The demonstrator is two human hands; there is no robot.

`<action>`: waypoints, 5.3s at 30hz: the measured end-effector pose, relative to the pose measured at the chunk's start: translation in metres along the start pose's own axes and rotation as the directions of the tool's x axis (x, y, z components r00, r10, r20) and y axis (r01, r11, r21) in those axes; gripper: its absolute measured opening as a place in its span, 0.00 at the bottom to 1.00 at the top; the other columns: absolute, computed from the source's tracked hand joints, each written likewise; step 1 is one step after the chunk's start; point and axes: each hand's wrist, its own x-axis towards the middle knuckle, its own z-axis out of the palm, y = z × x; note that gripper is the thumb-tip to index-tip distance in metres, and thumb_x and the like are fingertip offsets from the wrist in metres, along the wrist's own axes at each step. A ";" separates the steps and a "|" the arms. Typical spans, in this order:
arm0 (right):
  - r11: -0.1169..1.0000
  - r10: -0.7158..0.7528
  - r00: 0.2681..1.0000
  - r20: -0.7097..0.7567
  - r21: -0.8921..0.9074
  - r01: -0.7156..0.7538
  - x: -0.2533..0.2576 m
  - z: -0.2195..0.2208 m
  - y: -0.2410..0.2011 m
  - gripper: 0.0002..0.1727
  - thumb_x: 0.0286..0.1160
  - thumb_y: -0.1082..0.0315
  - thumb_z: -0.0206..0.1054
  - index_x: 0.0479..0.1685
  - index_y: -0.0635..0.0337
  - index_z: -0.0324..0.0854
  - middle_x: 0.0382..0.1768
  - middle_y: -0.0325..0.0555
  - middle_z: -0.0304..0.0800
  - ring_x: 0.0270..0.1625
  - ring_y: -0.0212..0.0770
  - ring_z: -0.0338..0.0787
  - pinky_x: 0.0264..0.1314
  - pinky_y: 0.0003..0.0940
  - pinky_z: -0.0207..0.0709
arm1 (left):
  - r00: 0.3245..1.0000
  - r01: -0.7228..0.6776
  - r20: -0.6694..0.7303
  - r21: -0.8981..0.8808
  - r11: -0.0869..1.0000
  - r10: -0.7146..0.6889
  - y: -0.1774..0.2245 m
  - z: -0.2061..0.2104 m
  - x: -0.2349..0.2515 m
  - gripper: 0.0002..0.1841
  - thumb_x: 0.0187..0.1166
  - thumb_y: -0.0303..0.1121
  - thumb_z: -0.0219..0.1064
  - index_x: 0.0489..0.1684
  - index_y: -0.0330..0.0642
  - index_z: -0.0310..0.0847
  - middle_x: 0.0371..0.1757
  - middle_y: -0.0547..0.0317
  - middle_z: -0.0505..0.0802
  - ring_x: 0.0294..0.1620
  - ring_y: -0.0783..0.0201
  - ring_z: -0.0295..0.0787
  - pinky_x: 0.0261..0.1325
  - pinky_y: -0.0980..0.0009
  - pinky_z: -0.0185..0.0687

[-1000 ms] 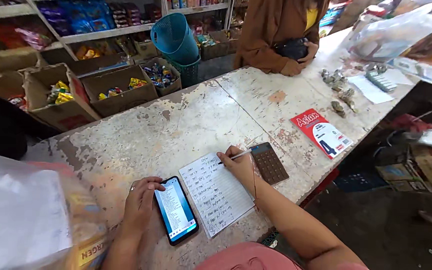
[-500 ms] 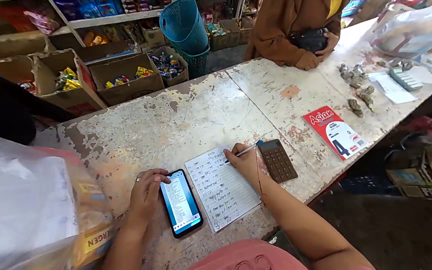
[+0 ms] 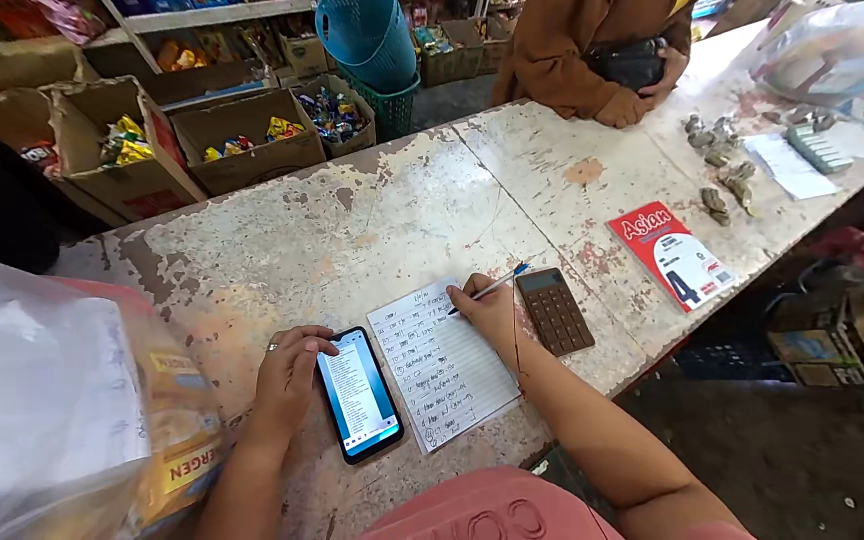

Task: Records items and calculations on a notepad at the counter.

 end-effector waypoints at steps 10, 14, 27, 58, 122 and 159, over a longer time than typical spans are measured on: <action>1.000 0.001 1.000 -0.004 0.029 -0.001 -0.001 0.001 0.002 0.18 0.76 0.70 0.72 0.16 0.57 0.73 0.10 0.38 0.75 0.10 0.28 0.71 0.14 0.22 0.65 | 1.000 -0.008 -0.006 -0.013 1.000 0.008 -0.001 0.000 0.000 0.30 0.91 0.44 0.39 0.35 0.43 0.91 0.56 0.55 0.93 0.66 0.61 0.81 0.76 0.62 0.67; 0.999 -0.016 1.000 0.018 0.041 0.015 -0.002 -0.001 0.003 0.16 0.76 0.67 0.71 0.19 0.56 0.74 0.12 0.37 0.77 0.13 0.27 0.74 0.17 0.22 0.69 | 1.000 -0.017 0.000 -0.016 1.000 0.017 -0.002 0.000 0.000 0.30 0.91 0.43 0.39 0.35 0.42 0.91 0.56 0.54 0.93 0.67 0.60 0.81 0.78 0.61 0.66; 1.000 0.012 1.000 0.018 0.027 -0.012 -0.002 0.000 0.002 0.17 0.76 0.69 0.71 0.18 0.56 0.74 0.11 0.38 0.76 0.11 0.29 0.73 0.15 0.23 0.67 | 1.000 -0.021 -0.007 -0.004 1.000 0.021 -0.003 0.000 0.000 0.31 0.92 0.45 0.38 0.35 0.43 0.91 0.56 0.54 0.93 0.66 0.60 0.81 0.76 0.62 0.67; 0.999 0.036 0.999 0.008 -0.031 -0.036 -0.004 0.003 -0.011 0.16 0.77 0.69 0.71 0.21 0.54 0.74 0.13 0.32 0.77 0.14 0.23 0.75 0.18 0.19 0.70 | 1.000 0.012 -0.012 0.011 1.000 -0.012 0.005 -0.003 -0.003 0.27 0.90 0.43 0.44 0.34 0.43 0.92 0.58 0.58 0.91 0.67 0.61 0.81 0.74 0.58 0.71; 0.993 0.084 0.996 0.030 -0.084 -0.082 0.000 -0.007 -0.008 0.18 0.77 0.69 0.72 0.17 0.58 0.74 0.11 0.39 0.75 0.12 0.28 0.71 0.16 0.24 0.65 | 1.000 -0.004 0.002 -0.007 1.000 0.004 0.000 0.000 0.000 0.31 0.91 0.46 0.38 0.36 0.44 0.92 0.56 0.56 0.93 0.67 0.61 0.81 0.77 0.60 0.66; 0.843 0.291 0.957 -0.001 0.473 -0.256 0.028 -0.016 -0.009 0.16 0.94 0.65 0.51 0.44 0.65 0.80 0.32 0.41 0.90 0.21 0.28 0.81 0.25 0.22 0.79 | 1.000 0.004 -0.022 0.004 1.000 -0.004 -0.001 -0.004 0.006 0.30 0.90 0.48 0.41 0.38 0.46 0.93 0.56 0.60 0.94 0.65 0.62 0.84 0.74 0.57 0.72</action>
